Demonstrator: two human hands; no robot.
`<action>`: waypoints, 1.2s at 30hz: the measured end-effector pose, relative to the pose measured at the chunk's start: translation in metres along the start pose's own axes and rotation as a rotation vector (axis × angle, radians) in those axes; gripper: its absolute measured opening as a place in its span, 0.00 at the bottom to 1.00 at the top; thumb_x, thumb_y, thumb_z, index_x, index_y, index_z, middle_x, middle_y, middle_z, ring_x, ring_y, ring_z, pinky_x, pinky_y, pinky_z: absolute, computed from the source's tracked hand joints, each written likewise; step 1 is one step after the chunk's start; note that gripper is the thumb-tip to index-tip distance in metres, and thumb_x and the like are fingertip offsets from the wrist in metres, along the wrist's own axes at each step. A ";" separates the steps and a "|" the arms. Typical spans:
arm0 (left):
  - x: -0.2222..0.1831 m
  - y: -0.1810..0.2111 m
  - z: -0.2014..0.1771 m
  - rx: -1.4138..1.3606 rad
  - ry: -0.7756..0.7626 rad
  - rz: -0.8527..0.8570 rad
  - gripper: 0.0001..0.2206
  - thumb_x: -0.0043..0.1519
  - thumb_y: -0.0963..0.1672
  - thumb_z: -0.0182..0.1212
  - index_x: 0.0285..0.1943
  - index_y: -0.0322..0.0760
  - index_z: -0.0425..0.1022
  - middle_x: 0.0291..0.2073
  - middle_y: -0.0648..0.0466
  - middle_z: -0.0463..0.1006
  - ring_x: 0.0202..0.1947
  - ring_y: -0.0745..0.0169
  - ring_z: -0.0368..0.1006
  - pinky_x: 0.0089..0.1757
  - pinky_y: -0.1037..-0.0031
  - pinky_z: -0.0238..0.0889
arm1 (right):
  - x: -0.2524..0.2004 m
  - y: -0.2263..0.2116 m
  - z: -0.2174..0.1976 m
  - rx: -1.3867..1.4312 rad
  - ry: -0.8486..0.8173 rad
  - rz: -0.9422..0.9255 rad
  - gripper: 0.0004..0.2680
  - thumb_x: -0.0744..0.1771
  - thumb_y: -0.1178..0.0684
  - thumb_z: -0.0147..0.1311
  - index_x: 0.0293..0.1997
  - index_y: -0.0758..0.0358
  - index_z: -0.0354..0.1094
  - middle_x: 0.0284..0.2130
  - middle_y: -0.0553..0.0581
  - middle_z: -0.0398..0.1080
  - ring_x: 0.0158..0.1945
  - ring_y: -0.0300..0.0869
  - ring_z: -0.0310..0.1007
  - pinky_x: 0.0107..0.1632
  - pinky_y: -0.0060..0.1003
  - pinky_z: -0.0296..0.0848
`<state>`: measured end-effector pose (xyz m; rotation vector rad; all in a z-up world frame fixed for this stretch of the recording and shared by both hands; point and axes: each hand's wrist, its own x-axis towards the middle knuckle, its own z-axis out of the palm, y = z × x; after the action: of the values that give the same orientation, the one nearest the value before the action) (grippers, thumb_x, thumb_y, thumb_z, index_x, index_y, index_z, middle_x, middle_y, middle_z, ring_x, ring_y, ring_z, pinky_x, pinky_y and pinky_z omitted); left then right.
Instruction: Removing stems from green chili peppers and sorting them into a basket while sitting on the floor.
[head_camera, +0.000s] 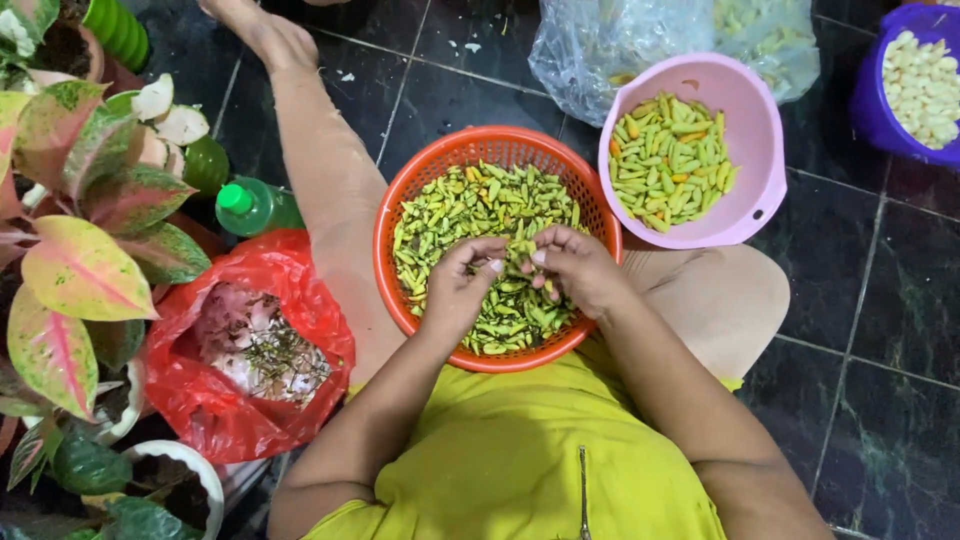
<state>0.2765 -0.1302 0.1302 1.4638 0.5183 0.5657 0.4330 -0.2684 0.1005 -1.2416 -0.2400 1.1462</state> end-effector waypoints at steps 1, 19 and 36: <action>0.003 0.002 0.002 -0.002 0.001 0.002 0.12 0.62 0.35 0.62 0.54 0.31 0.79 0.41 0.41 0.80 0.46 0.50 0.78 0.48 0.64 0.71 | -0.002 0.000 0.000 -0.003 0.000 -0.001 0.08 0.66 0.62 0.56 0.49 0.68 0.65 0.30 0.56 0.70 0.26 0.42 0.79 0.17 0.26 0.75; 0.003 -0.034 0.016 -0.228 -0.077 -0.126 0.03 0.64 0.36 0.57 0.38 0.31 0.76 0.26 0.53 0.71 0.29 0.69 0.66 0.27 0.81 0.65 | -0.026 -0.005 0.014 -0.772 0.078 -0.459 0.06 0.64 0.61 0.63 0.43 0.59 0.79 0.30 0.55 0.75 0.34 0.42 0.73 0.37 0.34 0.72; 0.004 -0.019 0.019 -0.571 -0.137 -0.215 0.06 0.69 0.40 0.48 0.43 0.32 0.69 0.26 0.48 0.71 0.21 0.67 0.68 0.20 0.84 0.58 | -0.036 -0.001 -0.007 0.474 -0.021 -0.023 0.10 0.70 0.43 0.45 0.43 0.55 0.69 0.58 0.67 0.72 0.61 0.58 0.74 0.55 0.55 0.79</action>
<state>0.2924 -0.1427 0.1122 0.8827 0.3593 0.3952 0.4214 -0.3007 0.1141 -0.8062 0.0053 1.1160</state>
